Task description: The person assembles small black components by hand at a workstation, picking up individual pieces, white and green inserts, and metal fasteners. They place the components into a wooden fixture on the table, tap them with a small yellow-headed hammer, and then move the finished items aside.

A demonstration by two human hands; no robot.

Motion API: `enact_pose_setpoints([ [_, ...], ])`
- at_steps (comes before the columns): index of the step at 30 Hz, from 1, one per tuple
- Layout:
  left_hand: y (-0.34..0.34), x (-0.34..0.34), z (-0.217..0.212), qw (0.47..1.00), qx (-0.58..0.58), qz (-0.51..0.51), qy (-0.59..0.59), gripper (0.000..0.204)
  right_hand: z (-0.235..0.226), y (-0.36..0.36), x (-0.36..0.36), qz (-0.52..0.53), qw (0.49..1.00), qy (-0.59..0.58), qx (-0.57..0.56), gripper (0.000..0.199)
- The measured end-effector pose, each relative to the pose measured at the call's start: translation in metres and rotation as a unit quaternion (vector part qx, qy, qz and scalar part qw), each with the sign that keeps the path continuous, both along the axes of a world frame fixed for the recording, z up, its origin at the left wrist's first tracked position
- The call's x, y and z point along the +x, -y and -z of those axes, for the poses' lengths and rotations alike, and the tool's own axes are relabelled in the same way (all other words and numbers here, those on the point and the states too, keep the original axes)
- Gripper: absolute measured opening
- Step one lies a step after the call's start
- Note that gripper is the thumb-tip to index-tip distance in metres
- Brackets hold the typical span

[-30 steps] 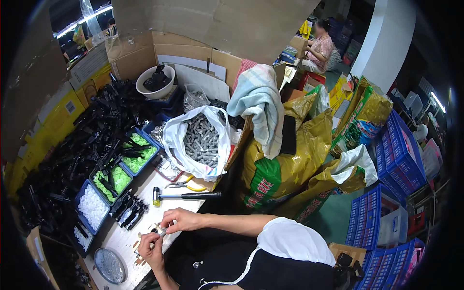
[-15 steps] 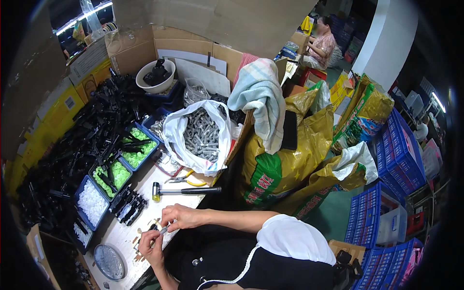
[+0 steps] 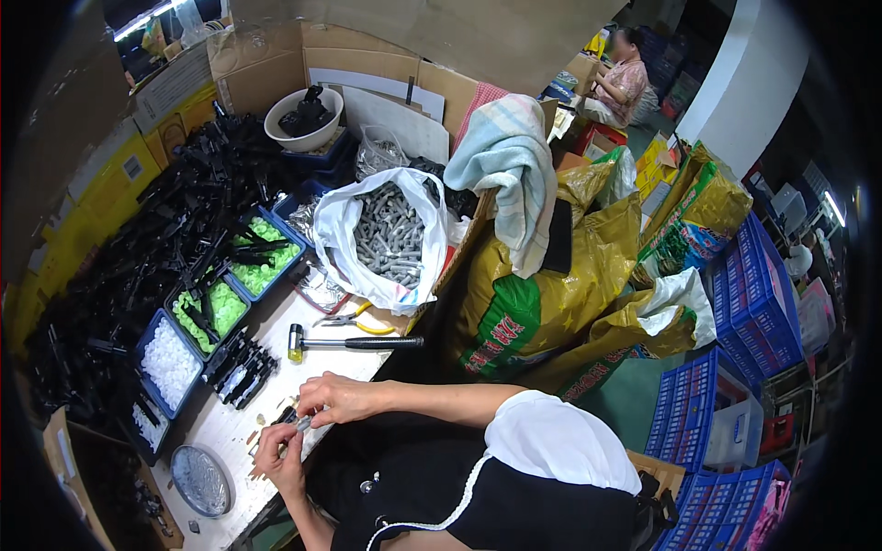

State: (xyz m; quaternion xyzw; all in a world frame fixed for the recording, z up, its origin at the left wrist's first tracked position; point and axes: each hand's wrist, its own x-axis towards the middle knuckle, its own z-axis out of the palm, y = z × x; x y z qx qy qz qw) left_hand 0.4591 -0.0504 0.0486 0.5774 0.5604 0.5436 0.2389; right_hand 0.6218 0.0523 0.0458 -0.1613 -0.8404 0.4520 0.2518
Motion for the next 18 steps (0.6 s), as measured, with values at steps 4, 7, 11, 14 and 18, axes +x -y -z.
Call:
enact_pose_setpoints([
  [4, 0.006, -0.002, 0.002, 1.0, -0.022, -0.013, -0.011, 0.01, 0.005, 0.003, -0.002, -0.017, 1.0, -0.004, 0.014, 0.019],
  [7, 0.011, -0.005, 0.011, 0.994, 0.0, -0.054, -0.092, 0.013, 0.017, 0.001, -0.006, -0.015, 0.999, -0.003, 0.045, 0.02],
  [11, 0.008, -0.01, -0.009, 0.986, 0.02, -0.09, -0.136, 0.025, 0.01, -0.01, 0.007, 0.002, 0.999, -0.023, 0.039, 0.018],
  [14, 0.012, -0.028, 0.007, 0.979, 0.029, -0.169, -0.113, 0.022, -0.01, -0.016, 0.012, 0.078, 0.997, 0.004, 0.015, 0.016],
  [18, 0.029, -0.047, 0.028, 0.954, -0.001, -0.267, -0.134, 0.019, 0.001, -0.021, 0.003, 0.063, 0.997, 0.025, 0.043, 0.017],
])
